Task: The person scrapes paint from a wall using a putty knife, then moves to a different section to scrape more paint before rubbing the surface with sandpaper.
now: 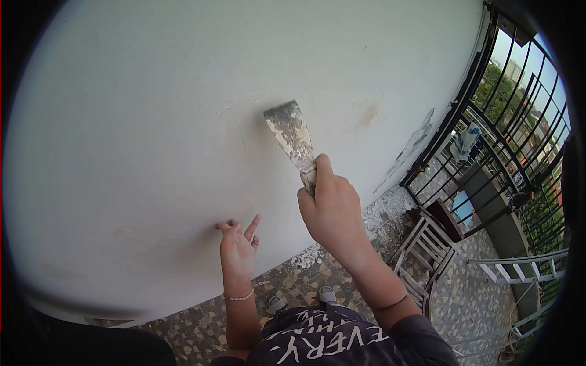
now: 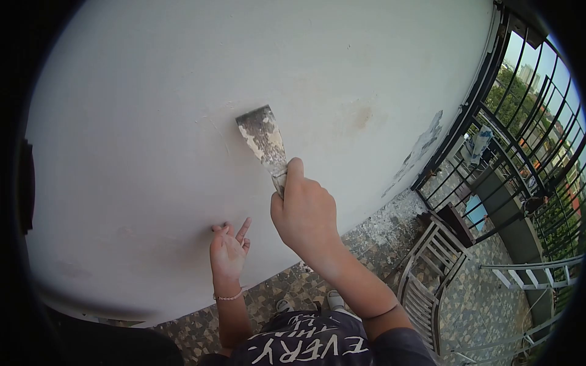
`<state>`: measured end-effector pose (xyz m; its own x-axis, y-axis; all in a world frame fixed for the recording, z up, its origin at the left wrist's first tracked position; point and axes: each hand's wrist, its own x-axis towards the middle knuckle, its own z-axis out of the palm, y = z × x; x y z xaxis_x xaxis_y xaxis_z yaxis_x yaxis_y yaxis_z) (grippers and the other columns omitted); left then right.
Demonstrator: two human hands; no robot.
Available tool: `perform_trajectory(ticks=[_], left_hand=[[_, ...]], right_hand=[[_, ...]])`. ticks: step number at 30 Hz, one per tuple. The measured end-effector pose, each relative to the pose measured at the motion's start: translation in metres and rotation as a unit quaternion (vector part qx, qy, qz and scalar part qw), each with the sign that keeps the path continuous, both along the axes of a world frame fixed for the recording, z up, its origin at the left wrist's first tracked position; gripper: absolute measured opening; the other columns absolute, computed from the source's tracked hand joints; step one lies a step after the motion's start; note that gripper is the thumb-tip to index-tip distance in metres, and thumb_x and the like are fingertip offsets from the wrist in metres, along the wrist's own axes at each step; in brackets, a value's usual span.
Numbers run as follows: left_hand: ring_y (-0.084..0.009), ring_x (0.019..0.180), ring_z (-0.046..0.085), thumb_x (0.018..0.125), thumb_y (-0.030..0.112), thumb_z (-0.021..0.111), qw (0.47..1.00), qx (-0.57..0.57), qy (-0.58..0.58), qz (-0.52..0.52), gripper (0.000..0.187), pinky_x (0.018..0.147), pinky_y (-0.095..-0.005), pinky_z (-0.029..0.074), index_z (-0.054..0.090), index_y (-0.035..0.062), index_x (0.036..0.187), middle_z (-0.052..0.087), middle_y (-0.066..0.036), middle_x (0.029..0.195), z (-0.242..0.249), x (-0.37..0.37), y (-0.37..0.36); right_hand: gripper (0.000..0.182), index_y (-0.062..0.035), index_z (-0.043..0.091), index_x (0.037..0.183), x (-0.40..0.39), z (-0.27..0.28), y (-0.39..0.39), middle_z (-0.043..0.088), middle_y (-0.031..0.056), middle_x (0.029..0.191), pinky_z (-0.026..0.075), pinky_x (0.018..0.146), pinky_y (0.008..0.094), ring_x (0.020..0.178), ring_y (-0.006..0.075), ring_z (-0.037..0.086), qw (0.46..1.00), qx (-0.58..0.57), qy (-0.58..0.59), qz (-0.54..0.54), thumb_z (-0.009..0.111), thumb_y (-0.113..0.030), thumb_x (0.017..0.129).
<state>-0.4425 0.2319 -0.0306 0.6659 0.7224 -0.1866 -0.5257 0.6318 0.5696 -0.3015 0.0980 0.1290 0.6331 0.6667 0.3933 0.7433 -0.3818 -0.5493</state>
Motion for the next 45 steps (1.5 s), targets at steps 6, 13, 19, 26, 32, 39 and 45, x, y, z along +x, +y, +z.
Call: perform_trajectory(ticks=[6, 13, 19, 26, 32, 39, 45], left_hand=[[-0.0323, 0.136, 0.048, 0.096, 0.019, 0.058, 1.000, -0.015, 0.001, -0.028, 0.016, 0.080, -0.0314, 0.036, 0.050, 0.0323, 0.095, 0.052, 0.015, 0.111, 0.002, -0.009, 0.006], [-0.0261, 0.134, 0.051, 0.099, 0.027, 0.051, 0.989, 0.088, 0.119, 0.022, 0.071, 0.086, -0.0309, 0.031, 0.008, 0.0406, 0.154, 0.042, 0.014, 0.123, -0.012, 0.005, -0.010], [-0.0262, 0.132, 0.052, 0.096, 0.025, 0.051, 0.968, 0.134, 0.206, 0.057, 0.090, 0.086, -0.0323, 0.030, -0.014, 0.0345, 0.157, 0.038, 0.011, 0.127, -0.011, 0.023, -0.020], [-0.0261, 0.135, 0.048, 0.095, 0.022, 0.051, 0.987, 0.075, 0.133, 0.044, 0.082, 0.088, -0.0353, 0.029, -0.002, 0.0412, 0.154, 0.038, 0.011, 0.126, -0.007, 0.014, -0.010], [-0.0258, 0.138, 0.046, 0.096, 0.023, 0.051, 0.989, 0.086, 0.120, 0.007, 0.079, 0.088, -0.0330, 0.027, -0.001, 0.0415, 0.153, 0.038, 0.012, 0.127, -0.013, 0.001, -0.002], [-0.0242, 0.138, 0.046, 0.096, 0.026, 0.047, 0.984, 0.103, 0.132, -0.053, 0.073, 0.088, -0.0318, 0.028, 0.006, 0.0457, 0.153, 0.038, 0.016, 0.139, -0.021, -0.019, 0.005], [-0.0258, 0.136, 0.051, 0.098, 0.022, 0.042, 0.971, 0.151, 0.158, -0.095, 0.088, 0.092, -0.0323, 0.029, -0.023, 0.0415, 0.155, 0.021, 0.013, 0.160, -0.022, -0.024, 0.010]], right_hand=[[0.024, 0.0051, 0.041, 0.104, 0.016, -0.011, 0.045, 0.064, 0.0260, 0.073, 0.053, 0.062, 0.0525, 0.068, 0.0449, 0.066, 0.998, -0.035, 0.040, -0.028, 0.055, -0.007, 0.088], [0.026, 0.0052, 0.039, 0.107, 0.013, -0.071, 0.053, 0.065, 0.0266, 0.076, 0.054, 0.063, 0.0525, 0.070, 0.0450, 0.067, 0.991, -0.100, 0.077, -0.035, 0.054, -0.007, 0.090], [0.024, 0.0061, 0.042, 0.106, 0.003, -0.101, 0.035, 0.067, 0.0294, 0.081, 0.055, 0.070, 0.0535, 0.076, 0.0463, 0.068, 0.981, -0.148, 0.118, -0.031, 0.051, -0.008, 0.089], [0.020, 0.0076, 0.049, 0.096, -0.025, -0.099, -0.020, 0.066, 0.0283, 0.074, 0.056, 0.064, 0.0509, 0.071, 0.0448, 0.069, 0.984, -0.166, 0.059, 0.021, 0.053, -0.008, 0.084], [0.023, 0.0051, 0.042, 0.099, -0.022, 0.001, 0.019, 0.064, 0.0266, 0.071, 0.054, 0.060, 0.0516, 0.067, 0.0448, 0.067, 1.000, -0.004, 0.007, 0.013, 0.055, -0.008, 0.085], [0.025, 0.0042, 0.040, 0.105, -0.013, -0.028, 0.070, 0.066, 0.0260, 0.076, 0.055, 0.063, 0.0512, 0.070, 0.0438, 0.068, 0.998, -0.052, 0.003, -0.030, 0.055, -0.009, 0.089], [0.026, 0.0044, 0.040, 0.107, -0.021, -0.086, 0.074, 0.067, 0.0256, 0.076, 0.055, 0.063, 0.0515, 0.069, 0.0437, 0.068, 0.994, -0.093, 0.043, -0.029, 0.054, -0.009, 0.090]])
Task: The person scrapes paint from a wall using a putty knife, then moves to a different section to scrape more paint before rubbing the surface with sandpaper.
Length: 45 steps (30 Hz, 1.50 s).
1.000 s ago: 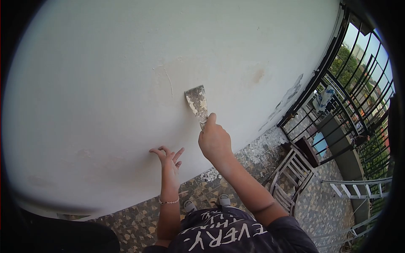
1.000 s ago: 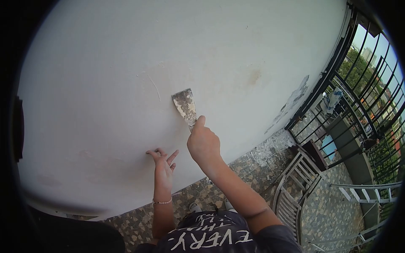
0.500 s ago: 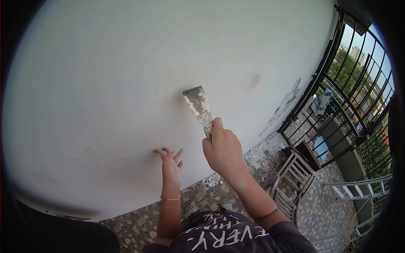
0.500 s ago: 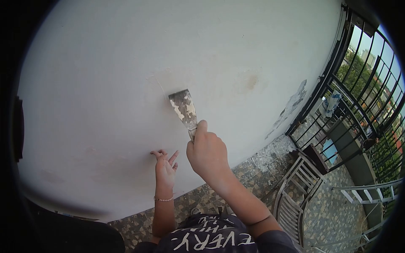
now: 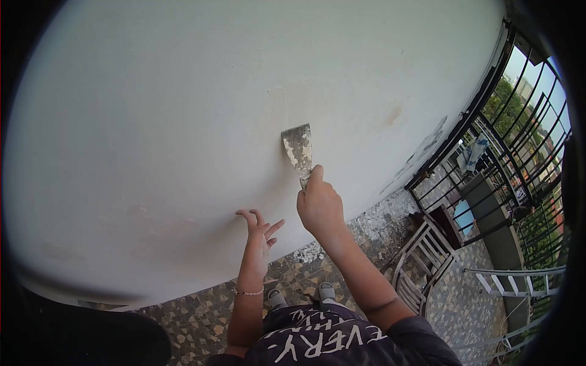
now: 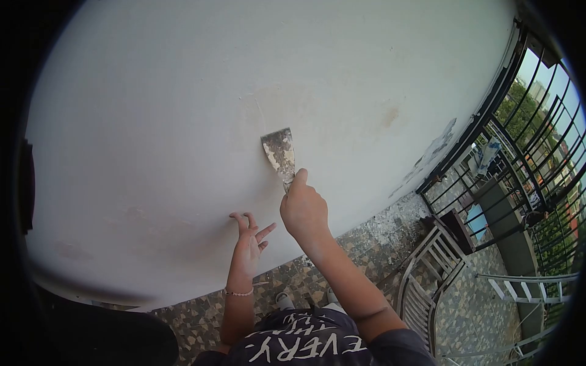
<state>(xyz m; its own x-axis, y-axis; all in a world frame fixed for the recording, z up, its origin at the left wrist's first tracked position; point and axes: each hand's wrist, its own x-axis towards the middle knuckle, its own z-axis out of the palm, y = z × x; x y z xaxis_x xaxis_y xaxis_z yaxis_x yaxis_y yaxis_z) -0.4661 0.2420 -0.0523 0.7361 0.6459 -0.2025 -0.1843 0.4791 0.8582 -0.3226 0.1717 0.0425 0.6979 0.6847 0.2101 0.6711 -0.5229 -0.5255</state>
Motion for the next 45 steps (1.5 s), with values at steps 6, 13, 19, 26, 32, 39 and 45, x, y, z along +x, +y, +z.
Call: perform_trajectory(ticks=[6, 13, 19, 26, 32, 39, 45], left_hand=[[-0.0256, 0.134, 0.052, 0.098, 0.023, 0.042, 0.999, 0.003, -0.007, -0.041, 0.086, 0.092, -0.0329, 0.029, -0.021, 0.0452, 0.153, 0.015, 0.011, 0.164, -0.008, -0.003, 0.009], [-0.0258, 0.137, 0.049, 0.099, 0.022, 0.042, 0.997, 0.013, 0.009, -0.070, 0.087, 0.091, -0.0309, 0.030, -0.021, 0.0478, 0.153, 0.013, 0.009, 0.167, -0.008, -0.010, 0.012], [-0.0249, 0.137, 0.048, 0.098, 0.025, 0.043, 0.995, 0.049, 0.006, -0.091, 0.090, 0.094, -0.0333, 0.029, -0.025, 0.0450, 0.153, 0.005, 0.002, 0.171, -0.010, -0.016, 0.016], [-0.0231, 0.134, 0.050, 0.099, 0.028, 0.043, 0.994, 0.032, -0.007, -0.107, 0.089, 0.095, -0.0320, 0.030, -0.026, 0.0391, 0.155, 0.010, -0.003, 0.171, -0.008, -0.022, 0.023], [-0.0225, 0.127, 0.054, 0.100, 0.029, 0.041, 0.992, 0.032, -0.016, -0.123, 0.087, 0.095, -0.0316, 0.031, -0.027, 0.0396, 0.154, 0.026, -0.007, 0.166, -0.013, -0.025, 0.026], [-0.0233, 0.126, 0.056, 0.102, 0.031, 0.040, 0.993, 0.018, -0.019, -0.119, 0.086, 0.093, -0.0308, 0.032, -0.030, 0.0416, 0.152, 0.040, -0.008, 0.159, -0.007, -0.022, 0.026], [-0.0232, 0.124, 0.058, 0.103, 0.031, 0.038, 0.992, 0.019, -0.030, -0.118, 0.085, 0.085, -0.0265, 0.037, -0.031, 0.0411, 0.152, 0.036, -0.009, 0.161, -0.014, -0.026, 0.031]], right_hand=[[0.027, 0.0051, 0.042, 0.108, -0.007, -0.049, -0.016, 0.067, 0.0268, 0.078, 0.055, 0.067, 0.0541, 0.072, 0.0450, 0.068, 0.996, -0.073, 0.052, -0.013, 0.053, -0.011, 0.089], [0.028, 0.0037, 0.047, 0.103, -0.028, -0.020, -0.062, 0.065, 0.0255, 0.074, 0.052, 0.068, 0.0555, 0.074, 0.0469, 0.065, 0.998, -0.024, 0.024, -0.046, 0.057, -0.012, 0.083], [0.023, 0.0020, 0.044, 0.098, -0.026, 0.072, -0.022, 0.062, 0.0245, 0.070, 0.049, 0.060, 0.0535, 0.066, 0.0455, 0.063, 0.992, 0.112, -0.055, -0.026, 0.059, -0.009, 0.083], [0.025, 0.0016, 0.042, 0.104, -0.023, 0.040, 0.026, 0.065, 0.0237, 0.073, 0.053, 0.062, 0.0524, 0.067, 0.0434, 0.066, 0.993, 0.072, -0.070, -0.060, 0.057, -0.008, 0.086], [0.024, 0.0018, 0.042, 0.103, -0.027, 0.008, 0.028, 0.065, 0.0272, 0.078, 0.052, 0.068, 0.0557, 0.074, 0.0469, 0.065, 0.996, 0.046, -0.030, -0.071, 0.055, -0.009, 0.086], [0.023, 0.0024, 0.044, 0.102, -0.039, -0.025, 0.006, 0.066, 0.0270, 0.080, 0.053, 0.070, 0.0551, 0.077, 0.0463, 0.066, 0.998, -0.019, -0.004, -0.061, 0.054, -0.010, 0.086], [0.021, 0.0038, 0.049, 0.100, -0.064, -0.007, -0.048, 0.067, 0.0253, 0.079, 0.054, 0.071, 0.0535, 0.076, 0.0448, 0.067, 0.994, -0.095, -0.052, -0.023, 0.053, -0.009, 0.083]])
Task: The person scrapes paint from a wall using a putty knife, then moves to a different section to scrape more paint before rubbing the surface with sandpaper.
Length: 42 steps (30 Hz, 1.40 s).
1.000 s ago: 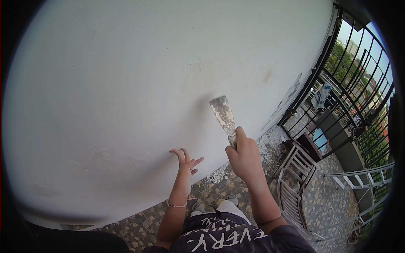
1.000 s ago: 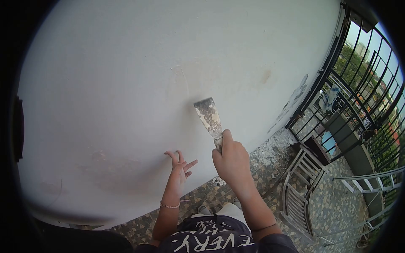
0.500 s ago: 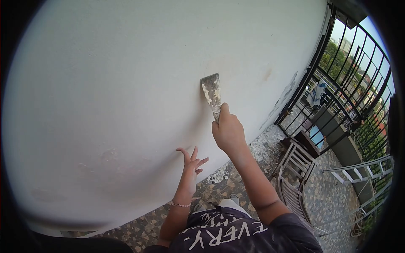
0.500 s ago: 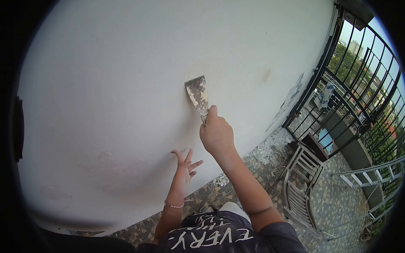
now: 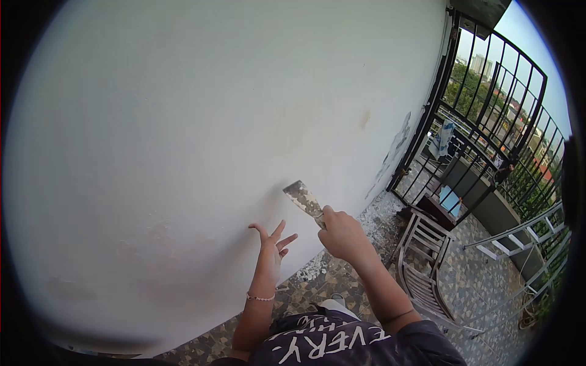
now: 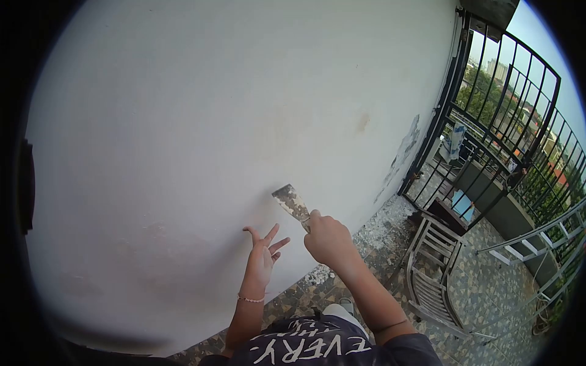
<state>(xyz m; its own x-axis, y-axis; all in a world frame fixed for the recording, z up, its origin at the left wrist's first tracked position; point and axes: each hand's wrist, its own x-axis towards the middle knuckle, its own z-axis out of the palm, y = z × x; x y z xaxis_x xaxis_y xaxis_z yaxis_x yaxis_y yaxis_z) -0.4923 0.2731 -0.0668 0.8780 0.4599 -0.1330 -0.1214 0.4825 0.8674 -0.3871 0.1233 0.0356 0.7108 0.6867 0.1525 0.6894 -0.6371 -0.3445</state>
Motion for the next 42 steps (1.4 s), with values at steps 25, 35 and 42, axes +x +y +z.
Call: perform_trajectory(ticks=[25, 35, 42], left_hand=[[-0.0175, 0.105, 0.063, 0.095, 0.025, 0.049, 0.987, 0.104, 0.069, 0.097, 0.071, 0.088, -0.0321, 0.038, 0.025, 0.0226, 0.161, 0.064, -0.008, 0.127, -0.072, 0.001, 0.001], [-0.0194, 0.101, 0.059, 0.103, 0.040, 0.043, 0.937, 0.235, 0.073, 0.248, 0.057, 0.093, -0.0364, 0.042, 0.046, 0.0086, 0.150, 0.060, -0.010, 0.121, -0.064, -0.039, -0.045], [-0.0250, 0.112, 0.049, 0.106, 0.049, 0.031, 0.812, 0.468, 0.074, 0.341, 0.070, 0.091, -0.0373, 0.045, 0.028, 0.0009, 0.157, 0.038, -0.018, 0.139, 0.006, -0.028, -0.091]], right_hand=[[0.023, 0.0007, 0.041, 0.100, 0.024, -0.072, 0.054, 0.061, 0.0187, 0.071, 0.050, 0.057, 0.0469, 0.063, 0.0370, 0.063, 0.981, 0.095, 0.166, 0.030, 0.054, -0.006, 0.083], [0.030, -0.0095, 0.037, 0.087, 0.038, -0.138, -0.016, 0.040, -0.0001, 0.051, 0.021, 0.036, 0.0248, 0.035, 0.0074, 0.035, 0.243, 0.170, 0.917, 0.268, 0.060, -0.001, 0.071], [0.030, -0.0090, 0.040, 0.087, 0.034, -0.140, -0.024, 0.039, -0.0004, 0.052, 0.021, 0.037, 0.0245, 0.036, 0.0078, 0.034, 0.186, 0.082, 0.936, 0.286, 0.063, -0.003, 0.068]])
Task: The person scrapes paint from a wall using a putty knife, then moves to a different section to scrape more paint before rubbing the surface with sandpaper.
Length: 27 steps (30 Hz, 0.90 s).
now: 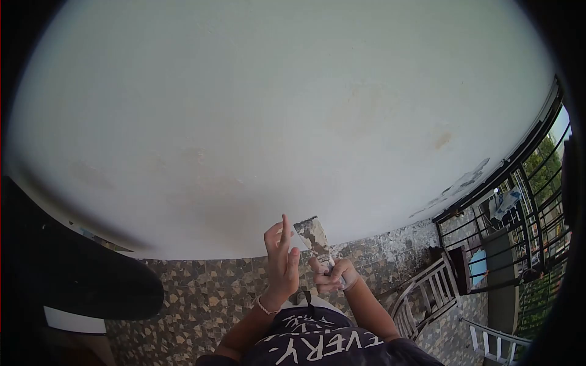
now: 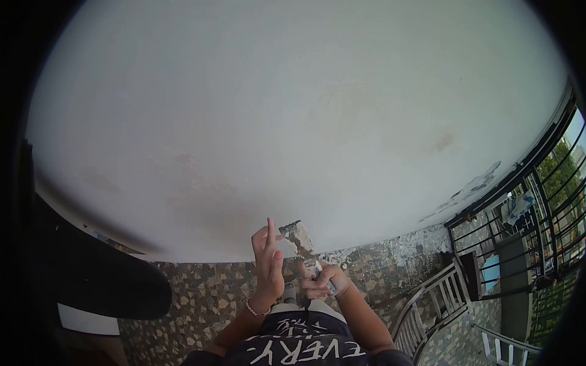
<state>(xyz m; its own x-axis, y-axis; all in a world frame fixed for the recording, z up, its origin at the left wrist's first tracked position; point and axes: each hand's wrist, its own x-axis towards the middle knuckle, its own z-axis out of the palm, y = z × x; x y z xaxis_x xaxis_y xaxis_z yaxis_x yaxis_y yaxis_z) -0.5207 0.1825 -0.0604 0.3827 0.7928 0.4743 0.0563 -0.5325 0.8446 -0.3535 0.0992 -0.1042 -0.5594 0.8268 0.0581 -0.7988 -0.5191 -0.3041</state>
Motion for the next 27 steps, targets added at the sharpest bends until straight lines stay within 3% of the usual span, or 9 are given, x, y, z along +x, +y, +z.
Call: perform_trajectory(ticks=[2, 5, 8, 11, 12, 18, 21, 24, 27], left_hand=[[-0.0274, 0.113, 0.048, 0.106, 0.050, 0.033, 0.999, 0.028, 0.038, 0.009, 0.071, 0.087, -0.0367, 0.047, 0.030, 0.0009, 0.157, 0.034, -0.019, 0.141, 0.010, 0.002, -0.011], [-0.0302, 0.117, 0.045, 0.105, 0.049, 0.037, 0.994, 0.049, 0.080, 0.058, 0.069, 0.092, -0.0379, 0.045, 0.034, 0.0023, 0.156, 0.031, -0.022, 0.144, 0.003, 0.004, -0.028], [-0.0353, 0.127, 0.034, 0.104, 0.047, 0.041, 0.991, 0.029, 0.090, 0.094, 0.065, 0.101, -0.0437, 0.037, 0.040, 0.0065, 0.154, 0.024, -0.025, 0.149, 0.006, 0.009, -0.043], [-0.0400, 0.134, 0.022, 0.103, 0.047, 0.043, 0.975, 0.064, 0.183, 0.106, 0.061, 0.108, -0.0506, 0.026, 0.045, 0.0121, 0.153, 0.017, -0.027, 0.153, 0.000, 0.001, -0.057], [-0.0415, 0.137, 0.016, 0.104, 0.047, 0.042, 0.970, 0.071, 0.196, 0.125, 0.056, 0.111, -0.0532, 0.020, 0.048, 0.0181, 0.152, 0.014, -0.027, 0.154, -0.002, 0.001, -0.058], [-0.0378, 0.138, 0.020, 0.107, 0.044, 0.037, 0.919, 0.119, 0.305, 0.218, 0.047, 0.108, -0.0509, 0.016, 0.057, 0.0255, 0.145, 0.025, -0.027, 0.151, 0.008, -0.019, -0.044], [-0.0346, 0.139, 0.020, 0.107, 0.044, 0.040, 0.917, 0.102, 0.290, 0.255, 0.046, 0.111, -0.0496, 0.016, 0.064, 0.0190, 0.137, 0.032, -0.021, 0.151, 0.013, -0.023, -0.038], [-0.0250, 0.128, 0.039, 0.105, 0.044, 0.047, 0.945, 0.040, 0.217, 0.242, 0.041, 0.108, -0.0462, 0.021, 0.072, 0.0189, 0.124, 0.053, -0.009, 0.134, 0.010, -0.025, -0.019], [-0.0135, 0.107, 0.053, 0.100, 0.040, 0.058, 0.986, 0.039, 0.113, 0.114, 0.029, 0.099, -0.0423, 0.022, 0.076, 0.0215, 0.111, 0.065, 0.004, 0.104, 0.010, -0.036, 0.001]], right_hand=[[0.029, -0.0090, 0.041, 0.086, 0.003, -0.001, -0.001, 0.039, 0.0001, 0.052, 0.021, 0.037, 0.0247, 0.037, 0.0081, 0.034, 1.000, -0.007, -0.013, 0.020, 0.063, -0.004, 0.068], [0.028, -0.0093, 0.042, 0.086, 0.005, -0.009, -0.002, 0.039, 0.0008, 0.053, 0.021, 0.037, 0.0252, 0.038, 0.0086, 0.034, 0.998, -0.006, -0.014, 0.056, 0.062, -0.005, 0.067], [0.027, -0.0093, 0.042, 0.086, 0.005, -0.017, -0.001, 0.039, 0.0009, 0.053, 0.021, 0.038, 0.0252, 0.038, 0.0088, 0.033, 0.997, -0.003, 0.003, 0.080, 0.062, -0.008, 0.067], [0.027, -0.0090, 0.041, 0.085, 0.002, -0.018, -0.001, 0.039, 0.0008, 0.053, 0.021, 0.038, 0.0252, 0.038, 0.0085, 0.033, 0.996, 0.003, -0.003, 0.087, 0.062, -0.010, 0.068], [0.027, -0.0089, 0.040, 0.084, 0.001, -0.017, -0.001, 0.039, 0.0007, 0.053, 0.021, 0.038, 0.0251, 0.038, 0.0083, 0.033, 0.996, 0.005, -0.007, 0.087, 0.062, -0.011, 0.068], [0.028, -0.0084, 0.039, 0.085, 0.001, -0.017, -0.002, 0.039, 0.0000, 0.053, 0.021, 0.038, 0.0241, 0.038, 0.0076, 0.033, 0.991, -0.012, 0.021, 0.133, 0.062, -0.011, 0.069], [0.028, -0.0077, 0.040, 0.087, 0.001, -0.018, -0.006, 0.039, -0.0002, 0.053, 0.022, 0.038, 0.0233, 0.038, 0.0075, 0.034, 0.991, -0.017, 0.019, 0.129, 0.063, -0.011, 0.071], [0.028, -0.0060, 0.043, 0.092, 0.001, -0.018, -0.010, 0.039, -0.0006, 0.054, 0.024, 0.038, 0.0230, 0.038, 0.0071, 0.034, 0.993, -0.041, -0.048, 0.101, 0.064, -0.010, 0.073], [0.027, -0.0044, 0.045, 0.096, -0.001, -0.014, -0.011, 0.038, -0.0010, 0.056, 0.025, 0.037, 0.0225, 0.038, 0.0068, 0.034, 0.992, -0.037, -0.041, 0.112, 0.063, -0.009, 0.076]])
